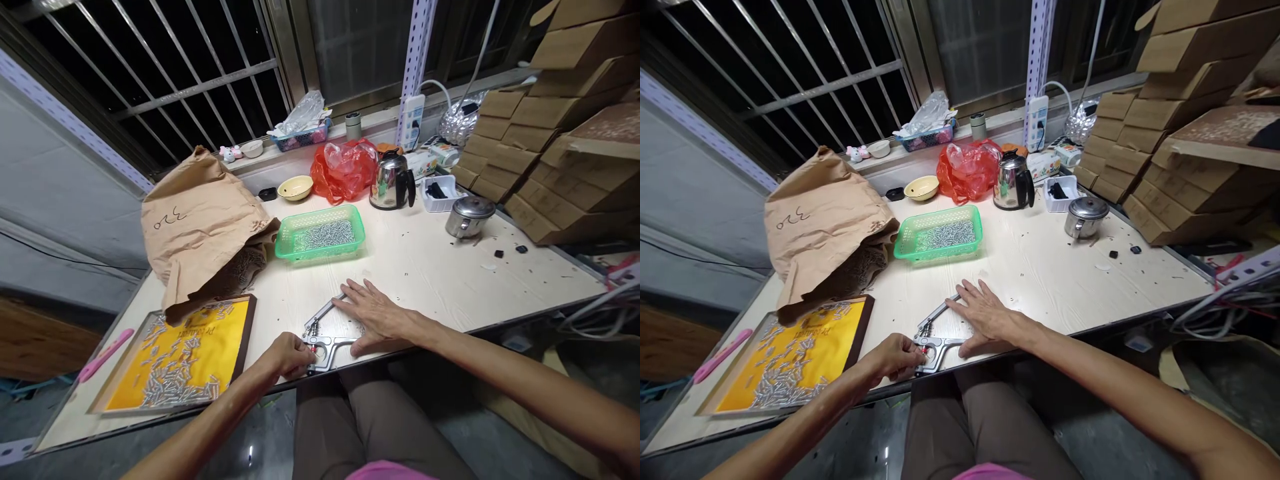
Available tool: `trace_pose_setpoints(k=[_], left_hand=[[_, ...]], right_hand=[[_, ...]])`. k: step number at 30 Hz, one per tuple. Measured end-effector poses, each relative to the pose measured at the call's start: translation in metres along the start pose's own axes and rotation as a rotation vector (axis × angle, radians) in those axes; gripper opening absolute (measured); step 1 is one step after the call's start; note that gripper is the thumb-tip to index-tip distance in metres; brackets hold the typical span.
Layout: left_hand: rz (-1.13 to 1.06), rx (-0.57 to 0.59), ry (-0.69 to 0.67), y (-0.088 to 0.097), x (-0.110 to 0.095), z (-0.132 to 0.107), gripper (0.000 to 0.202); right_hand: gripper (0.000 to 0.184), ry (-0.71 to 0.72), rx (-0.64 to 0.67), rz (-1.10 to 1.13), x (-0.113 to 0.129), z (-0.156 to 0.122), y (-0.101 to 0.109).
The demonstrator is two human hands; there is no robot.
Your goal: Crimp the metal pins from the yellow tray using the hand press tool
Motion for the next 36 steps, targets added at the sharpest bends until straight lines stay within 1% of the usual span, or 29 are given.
trace_pose_setpoints(k=[3,5,9,12,13,17,18,22,23,24,28,30,32,36], left_hand=[[0.003,0.018,0.025,0.0,0.001,0.002,0.028],[0.008,0.03,0.017,0.0,0.005,0.005,0.028],[0.006,-0.006,-0.016,0.001,0.013,0.01,0.028],[-0.005,-0.025,-0.012,0.001,0.014,0.009,0.029],[-0.01,-0.018,-0.008,0.001,0.013,0.007,0.03],[0.011,0.04,-0.015,0.001,0.003,0.001,0.034],[0.026,0.047,-0.011,0.002,0.0,0.0,0.034],[0.068,0.024,0.071,0.006,-0.006,0.001,0.024],[0.074,0.026,0.085,0.006,-0.006,0.002,0.024],[0.076,0.035,0.091,0.006,-0.007,0.002,0.024],[0.045,0.071,0.093,0.003,-0.005,0.002,0.03],[0.028,0.088,0.079,0.001,-0.004,0.001,0.035],[0.015,0.1,0.057,0.0,-0.002,0.001,0.039],[-0.004,0.102,0.05,0.001,0.003,0.003,0.046]], right_hand=[[0.115,0.018,-0.018,-0.017,0.0,0.002,-0.002],[0.112,0.023,-0.046,-0.019,0.0,0.002,0.001],[0.105,0.043,-0.103,-0.026,0.0,-0.002,0.006],[0.1,0.049,-0.124,-0.018,-0.001,-0.005,0.007],[0.095,0.041,-0.132,-0.008,-0.001,-0.006,0.007],[0.061,-0.047,-0.163,0.012,-0.005,-0.001,0.01],[0.055,-0.061,-0.169,0.005,-0.006,0.002,0.01],[0.044,-0.068,-0.185,-0.015,-0.006,0.01,0.01],[0.045,-0.061,-0.189,-0.01,-0.005,0.01,0.009],[0.051,-0.049,-0.191,0.0,-0.004,0.009,0.008],[0.095,0.017,-0.137,0.049,0.0,0.0,-0.001],[0.107,0.035,-0.095,0.055,0.001,-0.003,-0.005],[0.109,0.034,-0.076,0.05,0.002,-0.003,-0.005],[0.1,0.015,-0.101,0.035,0.005,-0.003,-0.001]])
Point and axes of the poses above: each hand's wrist, its own z-axis towards the middle knuckle, its own y-axis out of the back of the hand, x = y × z, the point moved 5 cm from there along z, towards the middle knuckle, and after that the axes turned 5 degrees about -z, right-handed, at the moved point
